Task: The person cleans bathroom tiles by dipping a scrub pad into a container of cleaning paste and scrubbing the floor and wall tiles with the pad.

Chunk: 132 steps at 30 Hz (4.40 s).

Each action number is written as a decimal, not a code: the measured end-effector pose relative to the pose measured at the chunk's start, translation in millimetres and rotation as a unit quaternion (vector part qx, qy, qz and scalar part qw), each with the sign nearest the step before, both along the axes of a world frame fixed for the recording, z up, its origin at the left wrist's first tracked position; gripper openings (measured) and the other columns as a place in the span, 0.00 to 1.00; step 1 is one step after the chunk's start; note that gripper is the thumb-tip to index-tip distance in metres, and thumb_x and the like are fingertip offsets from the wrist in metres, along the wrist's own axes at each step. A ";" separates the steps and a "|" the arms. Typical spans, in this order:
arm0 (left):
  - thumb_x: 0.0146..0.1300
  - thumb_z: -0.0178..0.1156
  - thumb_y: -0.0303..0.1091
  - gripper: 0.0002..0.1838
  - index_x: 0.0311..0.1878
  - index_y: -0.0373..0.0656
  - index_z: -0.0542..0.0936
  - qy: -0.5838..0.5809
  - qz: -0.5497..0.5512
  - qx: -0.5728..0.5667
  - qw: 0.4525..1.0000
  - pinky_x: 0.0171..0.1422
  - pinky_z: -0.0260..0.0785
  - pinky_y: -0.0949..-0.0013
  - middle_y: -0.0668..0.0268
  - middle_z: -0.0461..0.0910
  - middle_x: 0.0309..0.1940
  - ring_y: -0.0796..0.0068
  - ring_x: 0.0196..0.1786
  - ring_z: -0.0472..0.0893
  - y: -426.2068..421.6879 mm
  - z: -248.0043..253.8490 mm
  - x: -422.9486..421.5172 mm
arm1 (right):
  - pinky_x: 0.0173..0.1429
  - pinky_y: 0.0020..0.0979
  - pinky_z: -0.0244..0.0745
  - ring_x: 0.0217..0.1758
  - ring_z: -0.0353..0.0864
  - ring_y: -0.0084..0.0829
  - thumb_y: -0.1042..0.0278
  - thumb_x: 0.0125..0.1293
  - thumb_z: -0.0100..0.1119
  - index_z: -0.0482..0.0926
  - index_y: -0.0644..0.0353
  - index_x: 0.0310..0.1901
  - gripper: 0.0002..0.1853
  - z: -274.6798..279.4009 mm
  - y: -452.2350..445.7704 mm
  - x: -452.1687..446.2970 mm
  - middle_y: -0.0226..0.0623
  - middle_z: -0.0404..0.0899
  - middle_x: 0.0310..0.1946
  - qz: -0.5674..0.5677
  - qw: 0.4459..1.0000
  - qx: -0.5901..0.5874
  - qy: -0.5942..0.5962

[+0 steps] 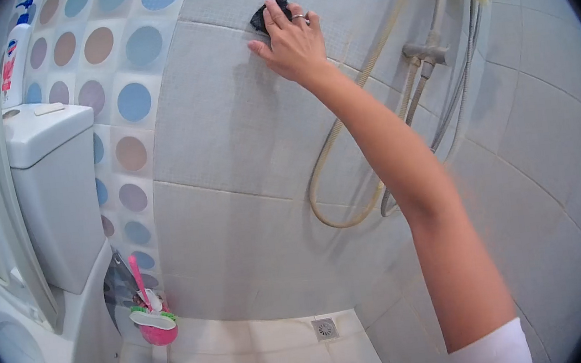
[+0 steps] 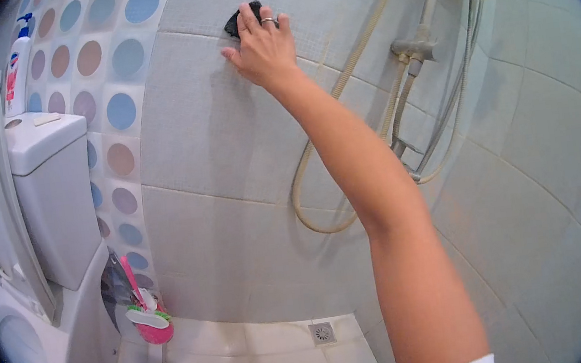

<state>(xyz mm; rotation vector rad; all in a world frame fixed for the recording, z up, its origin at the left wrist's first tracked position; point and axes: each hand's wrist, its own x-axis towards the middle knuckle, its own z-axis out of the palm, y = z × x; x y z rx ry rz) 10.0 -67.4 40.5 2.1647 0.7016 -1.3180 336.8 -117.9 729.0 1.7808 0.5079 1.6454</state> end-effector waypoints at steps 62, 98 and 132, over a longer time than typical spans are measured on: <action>0.45 0.74 0.52 0.75 0.68 0.54 0.13 -0.042 0.024 -0.036 0.998 0.69 0.30 0.25 0.43 0.08 0.69 0.31 0.71 0.18 12.1 -2.8 -5.3 | 0.77 0.48 0.41 0.78 0.43 0.44 0.28 0.62 0.44 0.56 0.67 0.69 0.49 -41.8 37.2 28.5 0.48 0.50 0.73 0.175 0.977 -0.039 0.118; 0.44 0.74 0.49 0.75 0.69 0.53 0.14 -0.084 0.063 -0.020 0.994 0.69 0.29 0.26 0.42 0.08 0.69 0.30 0.71 0.18 3.0 -35.3 -8.1 | 0.76 0.51 0.41 0.78 0.42 0.48 0.29 0.63 0.45 0.55 0.67 0.70 0.49 -17.2 -57.5 31.6 0.50 0.45 0.74 0.185 0.973 0.102 0.092; 0.34 0.79 0.37 0.68 0.75 0.75 0.42 -0.779 -0.162 0.230 0.560 0.69 0.47 0.27 0.67 0.28 0.77 0.47 0.78 0.35 41.7 585.3 289.9 | 0.72 0.52 0.53 0.76 0.50 0.46 0.77 0.63 0.44 0.59 0.66 0.67 0.29 -1.6 -92.5 4.8 0.44 0.52 0.73 0.194 0.942 0.269 0.055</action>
